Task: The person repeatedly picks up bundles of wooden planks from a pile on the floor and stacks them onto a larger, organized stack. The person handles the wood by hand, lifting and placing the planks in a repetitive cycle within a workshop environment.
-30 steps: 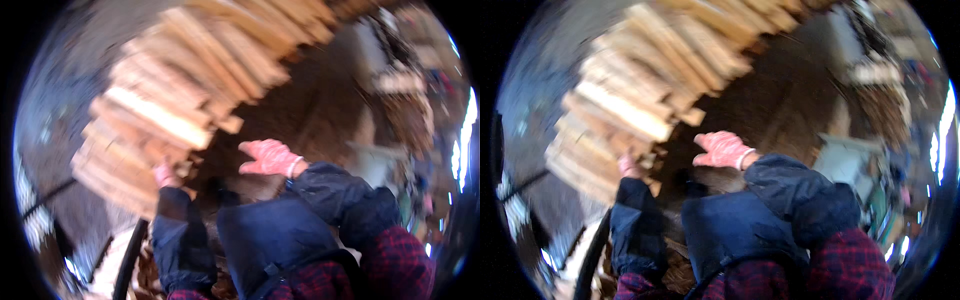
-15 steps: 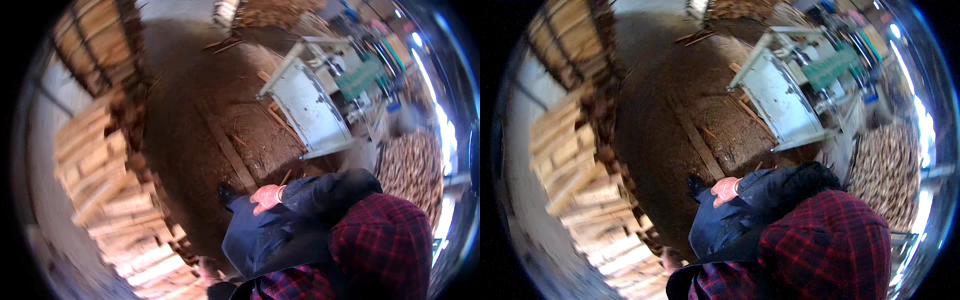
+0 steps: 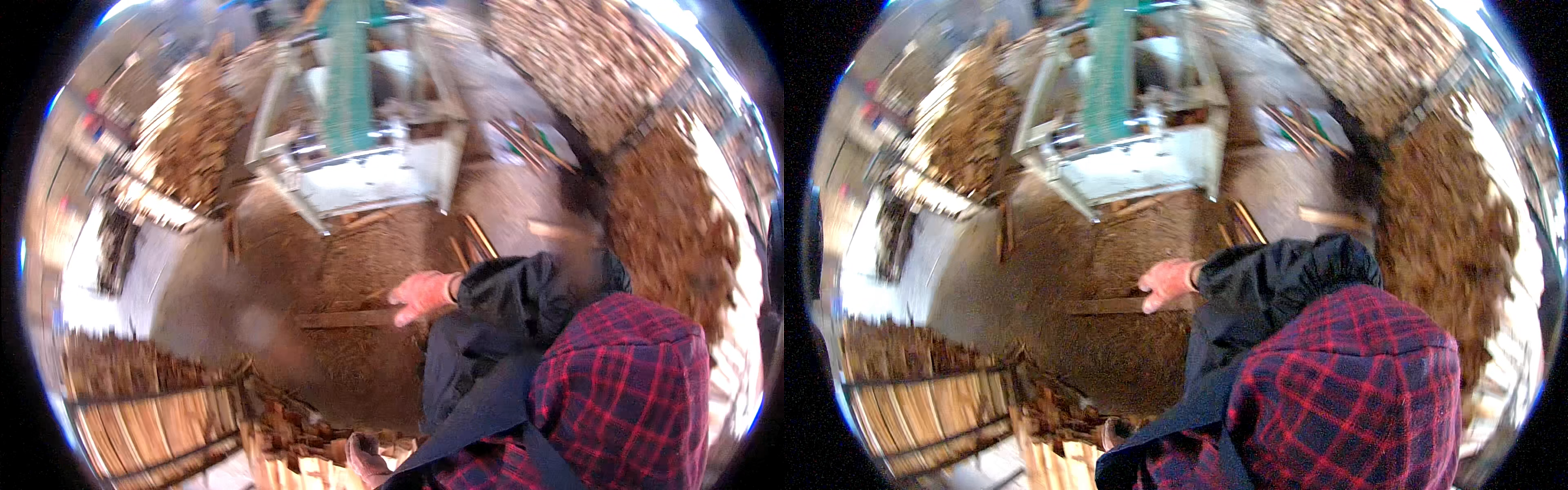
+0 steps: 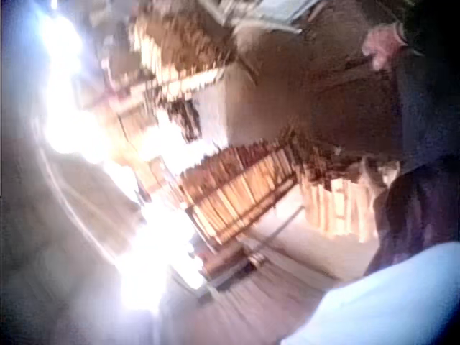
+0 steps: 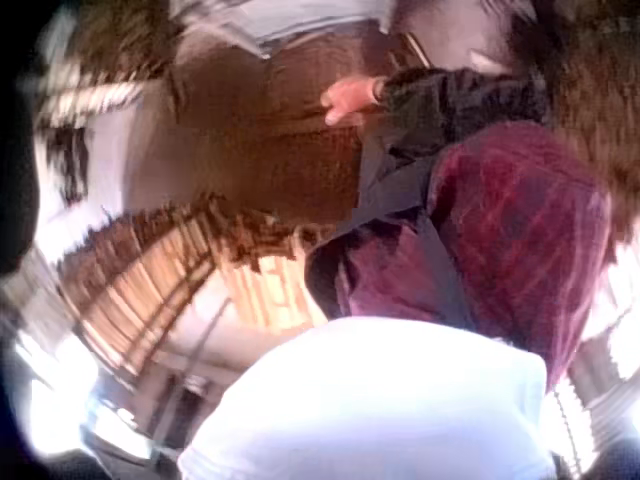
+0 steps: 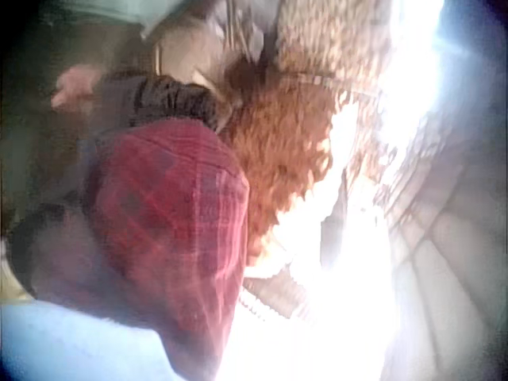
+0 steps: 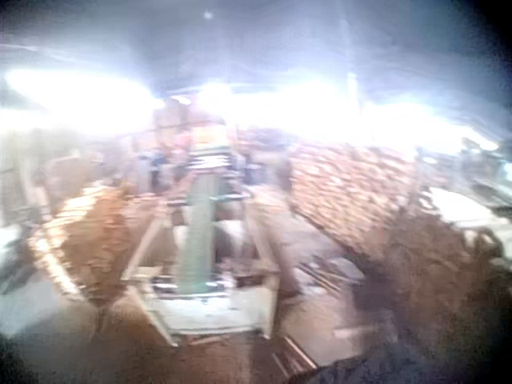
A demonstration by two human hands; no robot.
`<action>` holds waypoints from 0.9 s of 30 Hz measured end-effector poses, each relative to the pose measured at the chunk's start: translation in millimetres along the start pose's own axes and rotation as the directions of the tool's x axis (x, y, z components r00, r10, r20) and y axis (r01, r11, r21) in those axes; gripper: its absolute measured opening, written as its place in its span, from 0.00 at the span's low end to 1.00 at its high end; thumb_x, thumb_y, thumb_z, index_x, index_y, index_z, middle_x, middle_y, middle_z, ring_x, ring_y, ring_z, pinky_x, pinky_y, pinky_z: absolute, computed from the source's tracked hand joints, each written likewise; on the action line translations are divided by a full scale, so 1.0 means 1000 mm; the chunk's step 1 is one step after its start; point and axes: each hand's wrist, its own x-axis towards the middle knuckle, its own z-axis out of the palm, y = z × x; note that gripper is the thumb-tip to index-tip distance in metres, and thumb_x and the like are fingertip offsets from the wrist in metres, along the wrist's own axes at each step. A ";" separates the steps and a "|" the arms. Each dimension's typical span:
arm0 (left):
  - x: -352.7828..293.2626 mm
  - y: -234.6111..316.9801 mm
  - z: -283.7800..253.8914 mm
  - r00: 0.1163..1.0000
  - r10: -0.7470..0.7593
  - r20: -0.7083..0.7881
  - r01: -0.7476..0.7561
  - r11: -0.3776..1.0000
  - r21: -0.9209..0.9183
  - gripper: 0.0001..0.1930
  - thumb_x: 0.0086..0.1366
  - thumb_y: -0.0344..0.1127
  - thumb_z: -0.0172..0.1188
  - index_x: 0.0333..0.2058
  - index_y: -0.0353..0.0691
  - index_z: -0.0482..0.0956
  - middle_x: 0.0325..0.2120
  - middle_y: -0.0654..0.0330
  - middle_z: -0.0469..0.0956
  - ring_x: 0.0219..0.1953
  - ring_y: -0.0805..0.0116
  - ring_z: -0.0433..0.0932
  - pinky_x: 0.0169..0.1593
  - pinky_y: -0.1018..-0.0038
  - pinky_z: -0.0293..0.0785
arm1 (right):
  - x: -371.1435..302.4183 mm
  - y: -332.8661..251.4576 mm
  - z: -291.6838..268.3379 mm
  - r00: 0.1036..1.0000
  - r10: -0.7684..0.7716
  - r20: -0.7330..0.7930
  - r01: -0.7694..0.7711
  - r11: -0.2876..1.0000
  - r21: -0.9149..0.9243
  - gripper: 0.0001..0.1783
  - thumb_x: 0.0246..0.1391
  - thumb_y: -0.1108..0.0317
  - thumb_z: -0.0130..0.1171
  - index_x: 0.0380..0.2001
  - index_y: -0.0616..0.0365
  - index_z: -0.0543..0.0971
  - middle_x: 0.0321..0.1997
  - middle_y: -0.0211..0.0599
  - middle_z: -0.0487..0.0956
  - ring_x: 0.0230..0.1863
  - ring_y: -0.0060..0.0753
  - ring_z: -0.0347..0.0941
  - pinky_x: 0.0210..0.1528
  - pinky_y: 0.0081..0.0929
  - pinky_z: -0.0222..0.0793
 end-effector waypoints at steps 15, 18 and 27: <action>0.039 0.123 0.118 0.839 -0.453 0.301 0.425 0.891 0.157 0.09 0.62 0.35 0.58 0.38 0.37 0.79 0.33 0.61 0.76 0.37 0.67 0.76 0.39 0.71 0.74 | -0.200 -0.107 -0.049 0.577 -0.248 -0.778 0.448 0.893 0.047 0.22 0.51 0.57 0.61 0.46 0.57 0.75 0.40 0.46 0.78 0.44 0.55 0.74 0.43 0.43 0.71; 0.017 0.125 0.166 0.788 -0.408 0.462 0.372 0.912 0.171 0.09 0.62 0.35 0.58 0.38 0.37 0.79 0.33 0.61 0.76 0.37 0.67 0.76 0.40 0.71 0.74 | -0.267 -0.135 -0.076 0.610 -0.276 -0.742 0.336 0.939 -0.073 0.19 0.49 0.57 0.62 0.40 0.58 0.74 0.35 0.42 0.78 0.37 0.51 0.76 0.37 0.41 0.72; -0.033 0.163 0.276 0.828 -0.169 0.535 0.077 0.979 0.189 0.10 0.62 0.34 0.58 0.39 0.36 0.79 0.34 0.60 0.77 0.38 0.67 0.75 0.42 0.72 0.73 | -0.334 -0.035 -0.087 0.737 -0.277 -0.616 0.314 0.948 -0.052 0.22 0.50 0.57 0.62 0.43 0.60 0.74 0.38 0.43 0.77 0.40 0.49 0.75 0.41 0.39 0.71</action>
